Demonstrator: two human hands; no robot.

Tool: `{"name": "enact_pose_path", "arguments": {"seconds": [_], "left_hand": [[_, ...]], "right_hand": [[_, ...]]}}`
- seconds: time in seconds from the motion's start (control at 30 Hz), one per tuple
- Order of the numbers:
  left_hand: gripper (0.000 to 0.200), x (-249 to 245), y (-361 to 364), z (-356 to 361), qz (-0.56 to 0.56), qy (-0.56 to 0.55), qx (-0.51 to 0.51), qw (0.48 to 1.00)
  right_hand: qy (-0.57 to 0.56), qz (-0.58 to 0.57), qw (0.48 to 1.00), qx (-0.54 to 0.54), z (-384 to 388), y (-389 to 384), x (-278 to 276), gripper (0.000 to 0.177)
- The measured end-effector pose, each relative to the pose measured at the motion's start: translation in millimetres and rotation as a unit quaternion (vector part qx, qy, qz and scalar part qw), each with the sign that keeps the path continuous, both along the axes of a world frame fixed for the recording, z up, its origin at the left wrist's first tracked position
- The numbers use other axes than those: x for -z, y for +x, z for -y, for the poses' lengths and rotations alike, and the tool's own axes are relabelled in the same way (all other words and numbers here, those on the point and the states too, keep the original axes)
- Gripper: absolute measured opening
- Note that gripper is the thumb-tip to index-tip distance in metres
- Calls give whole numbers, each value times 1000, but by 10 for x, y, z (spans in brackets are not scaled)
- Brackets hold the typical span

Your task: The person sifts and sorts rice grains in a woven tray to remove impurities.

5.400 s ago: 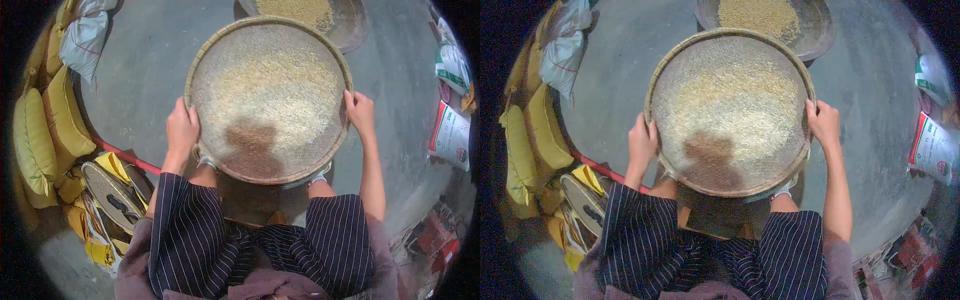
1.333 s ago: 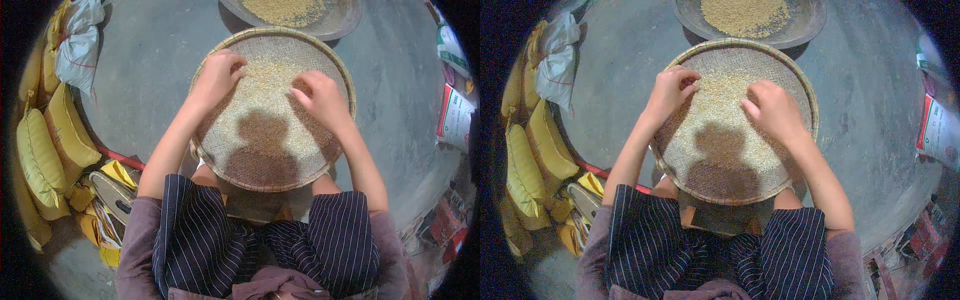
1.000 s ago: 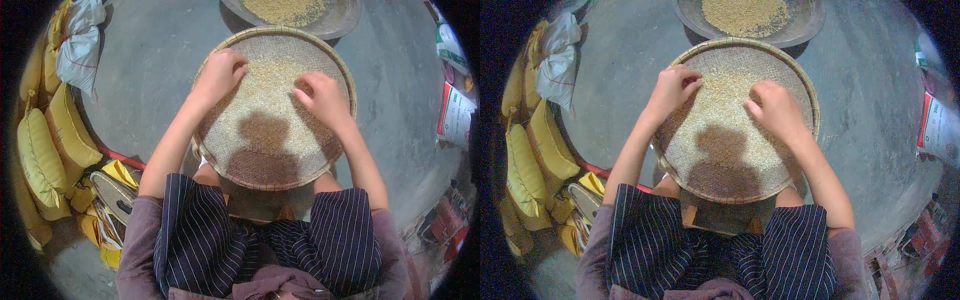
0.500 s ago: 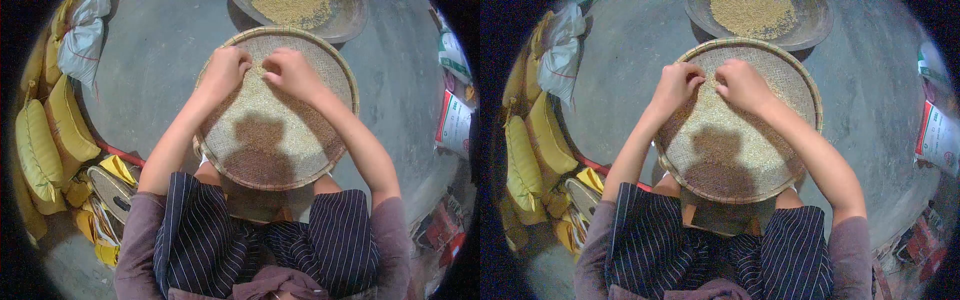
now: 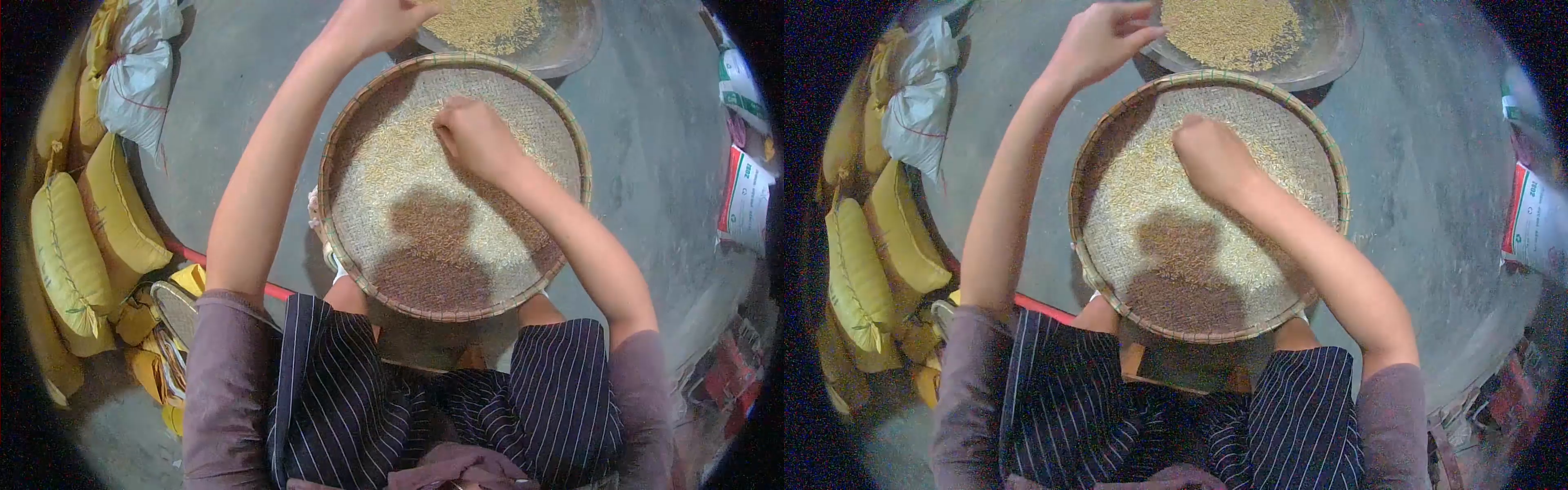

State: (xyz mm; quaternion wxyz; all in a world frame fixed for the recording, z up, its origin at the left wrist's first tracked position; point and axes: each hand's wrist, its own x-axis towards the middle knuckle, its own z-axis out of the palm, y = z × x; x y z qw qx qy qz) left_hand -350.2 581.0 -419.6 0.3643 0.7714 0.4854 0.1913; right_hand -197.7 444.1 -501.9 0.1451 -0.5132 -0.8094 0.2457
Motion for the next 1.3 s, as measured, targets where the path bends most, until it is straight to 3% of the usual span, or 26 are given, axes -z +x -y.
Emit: {"name": "enact_pose_path", "arguments": {"seconds": [0.07, 0.13, 0.27, 0.37, 0.43, 0.53, 0.6, 0.73, 0.8, 0.93, 1.13, 1.3], "left_hand": [[22, 158, -192, 203, -78, 128, -26, 988], [24, 186, -398, 435, -72, 84, -27, 993], [27, 287, -596, 930, -101, -49, -1, 994], [27, 333, -517, 1190, -118, -26, 26, 992], [28, 456, -466, 1290, -111, 9, 5, 994], [27, 591, -431, 1350, -91, 71, -19, 993], [26, 595, -415, 1341, -93, 51, -19, 994], [21, 614, -435, 1295, -88, 48, -8, 995], [17, 618, -438, 1267, -82, 75, 9, 994], [14, 603, -405, 1213, -97, 61, 19, 993], [12, 609, -365, 1186, -96, 91, 46, 990], [10, 643, -364, 1199, -86, 50, 26, 995]], "right_hand": [[6, 15, 1000, -4, -10, 11, 28, 9], [-35, -17, 999, -11, -50, 42, -27, 8], [1, -78, 997, 2, -115, 109, -134, 9], [-71, -93, 993, 28, -314, 224, -344, 11], [-71, -139, 981, 119, -526, 347, -534, 13], [5, -105, 982, 159, -886, 606, -778, 18], [162, -60, 964, 201, -1060, 728, -813, 28], [171, -12, 964, 201, -985, 806, -605, 32], [179, 38, 971, 151, -827, 772, -476, 24], [126, 54, 982, 128, -605, 695, -450, 23], [152, 13, 981, 122, -507, 757, -480, 23], [156, 0, 980, 127, -373, 687, -597, 21]]}}
